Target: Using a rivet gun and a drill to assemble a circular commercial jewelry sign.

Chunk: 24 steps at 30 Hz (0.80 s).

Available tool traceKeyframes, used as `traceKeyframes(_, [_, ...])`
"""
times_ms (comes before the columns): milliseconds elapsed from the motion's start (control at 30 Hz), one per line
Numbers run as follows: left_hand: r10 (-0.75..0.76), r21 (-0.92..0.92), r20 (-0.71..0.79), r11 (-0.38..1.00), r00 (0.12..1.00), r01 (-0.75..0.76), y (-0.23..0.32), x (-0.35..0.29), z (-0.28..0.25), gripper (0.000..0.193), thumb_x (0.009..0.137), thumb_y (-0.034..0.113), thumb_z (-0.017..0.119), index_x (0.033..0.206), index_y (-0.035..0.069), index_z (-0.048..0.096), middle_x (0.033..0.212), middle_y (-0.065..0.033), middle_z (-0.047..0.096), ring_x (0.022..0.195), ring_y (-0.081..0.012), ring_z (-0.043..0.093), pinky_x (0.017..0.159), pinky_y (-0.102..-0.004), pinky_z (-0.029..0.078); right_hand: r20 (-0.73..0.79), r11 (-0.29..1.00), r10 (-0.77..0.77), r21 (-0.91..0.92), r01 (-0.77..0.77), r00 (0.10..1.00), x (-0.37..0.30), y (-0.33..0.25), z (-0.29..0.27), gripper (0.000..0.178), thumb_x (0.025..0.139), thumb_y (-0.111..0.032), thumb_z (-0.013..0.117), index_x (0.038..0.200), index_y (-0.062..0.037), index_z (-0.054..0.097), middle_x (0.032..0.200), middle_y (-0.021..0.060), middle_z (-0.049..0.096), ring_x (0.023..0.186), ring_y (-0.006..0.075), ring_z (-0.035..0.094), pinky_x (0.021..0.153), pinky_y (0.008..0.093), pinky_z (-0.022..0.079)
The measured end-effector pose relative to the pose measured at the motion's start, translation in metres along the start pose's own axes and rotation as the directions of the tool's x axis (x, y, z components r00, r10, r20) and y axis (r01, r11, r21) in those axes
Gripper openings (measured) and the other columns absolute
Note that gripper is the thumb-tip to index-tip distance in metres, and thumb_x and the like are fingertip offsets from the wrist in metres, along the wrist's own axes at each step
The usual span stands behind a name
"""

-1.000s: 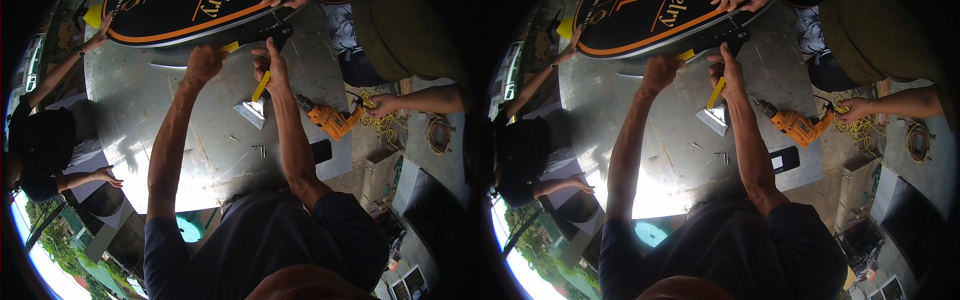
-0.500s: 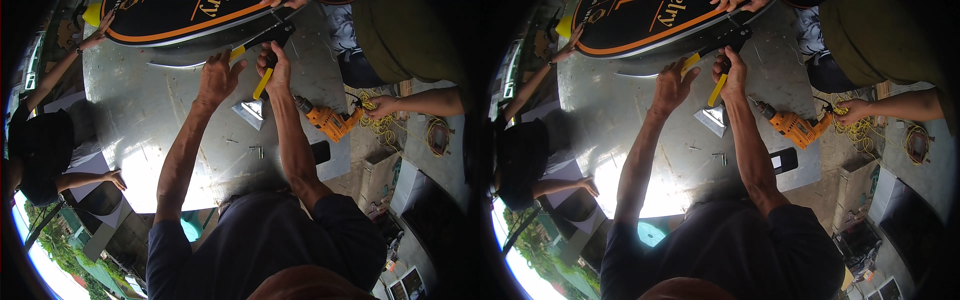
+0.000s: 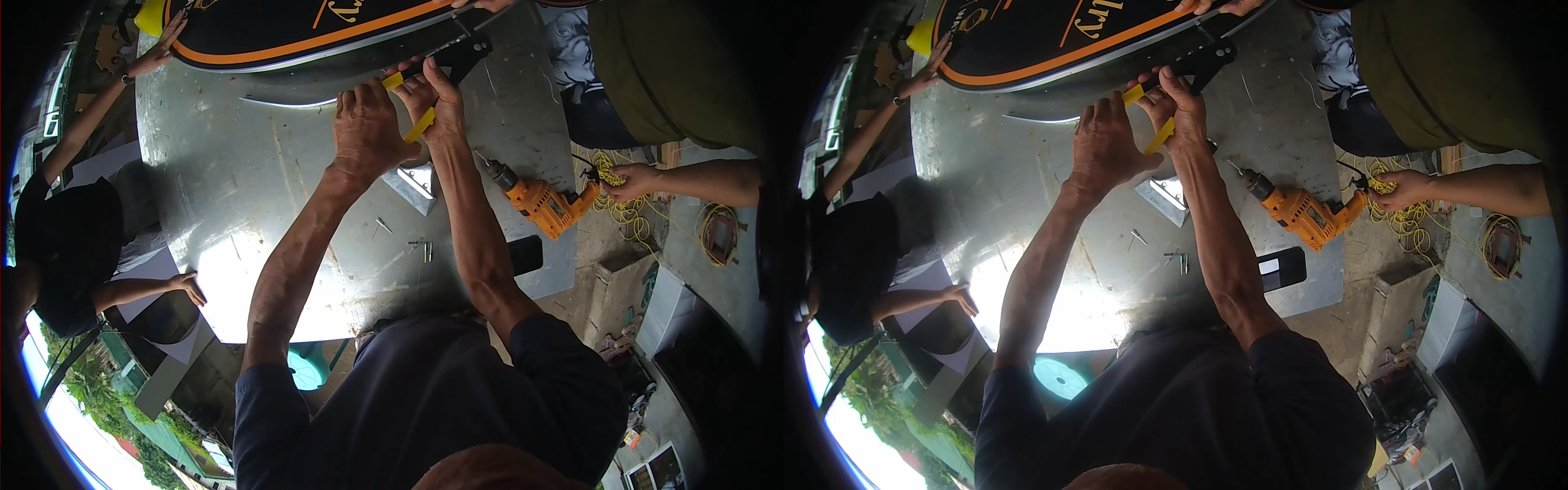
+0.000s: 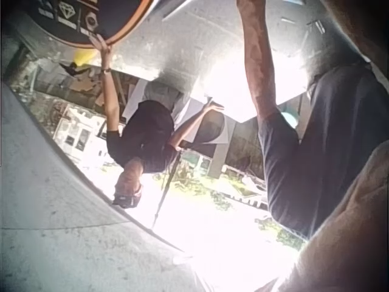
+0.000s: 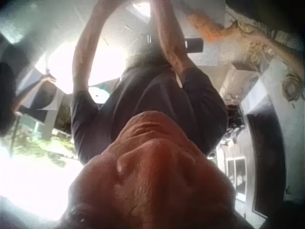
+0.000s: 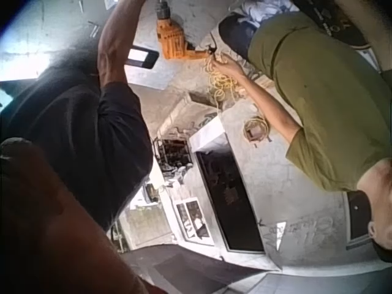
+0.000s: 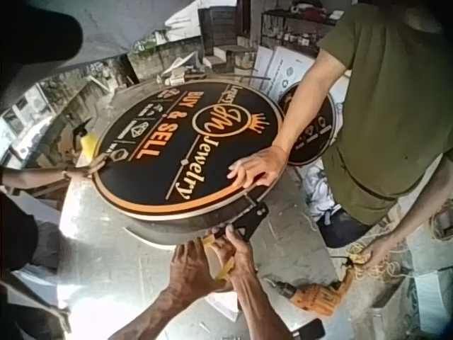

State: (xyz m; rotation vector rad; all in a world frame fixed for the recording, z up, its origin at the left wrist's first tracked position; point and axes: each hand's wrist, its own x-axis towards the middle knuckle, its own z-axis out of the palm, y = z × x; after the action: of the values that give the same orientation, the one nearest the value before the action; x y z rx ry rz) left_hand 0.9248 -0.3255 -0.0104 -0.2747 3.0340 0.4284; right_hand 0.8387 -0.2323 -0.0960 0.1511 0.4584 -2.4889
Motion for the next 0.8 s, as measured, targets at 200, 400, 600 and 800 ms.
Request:
traceKeyframes(200, [-0.003,-0.133,-0.082,0.991,0.997,-0.008,-0.028,0.015,0.004,0.044,0.062,0.013,0.077,0.102,0.0,0.065,0.078,-0.0214,0.07,0.072,-0.0373,0.071,0.07,-0.042,0.059,-0.442,0.981,-0.175,-0.154,0.118,0.88,0.021,0.016,0.026,0.026,0.08,-0.023,0.081,0.081,-0.0105,0.058,0.063,0.0036,0.057,0.045,0.0211,0.056,0.042,0.0346,0.047])
traceKeyframes(400, [0.042,-0.13,-0.08,0.99,0.996,-0.053,-0.041,0.02,0.003,0.038,0.064,0.013,0.081,0.098,0.002,0.068,0.082,-0.02,0.072,0.076,-0.0352,0.072,0.072,-0.0387,0.059,-0.472,0.958,-0.282,-0.182,0.221,0.835,0.032,0.029,0.033,0.026,0.08,-0.022,0.079,0.087,-0.0056,0.059,0.062,0.0037,0.053,0.044,0.0181,0.054,0.041,0.0336,0.051])
traceKeyframes(600, [0.154,-0.405,-0.213,0.885,0.965,-0.231,-0.075,0.027,-0.004,0.04,0.07,0.016,0.083,0.106,0.002,0.071,0.088,-0.0183,0.072,0.078,-0.0319,0.072,0.075,-0.0371,0.058,-0.438,0.931,-0.156,-0.365,-0.016,0.885,-0.022,-0.013,0.024,0.03,0.087,-0.03,0.075,0.091,-0.0045,0.062,0.062,0.0058,0.058,0.043,0.0163,0.056,0.04,0.0285,0.047])
traceKeyframes(800, [0.278,-0.274,-0.382,0.877,0.882,-0.395,-0.081,0.023,0.015,0.028,0.075,0.007,0.079,0.103,0.006,0.074,0.093,-0.0178,0.072,0.076,-0.0326,0.071,0.074,-0.0359,0.059,-0.191,0.846,0.031,-0.518,-0.128,0.981,-0.055,-0.074,-0.005,0.034,0.091,-0.029,0.072,0.102,0.0024,0.065,0.065,0.0068,0.062,0.038,0.0114,0.049,0.036,0.0237,0.035])
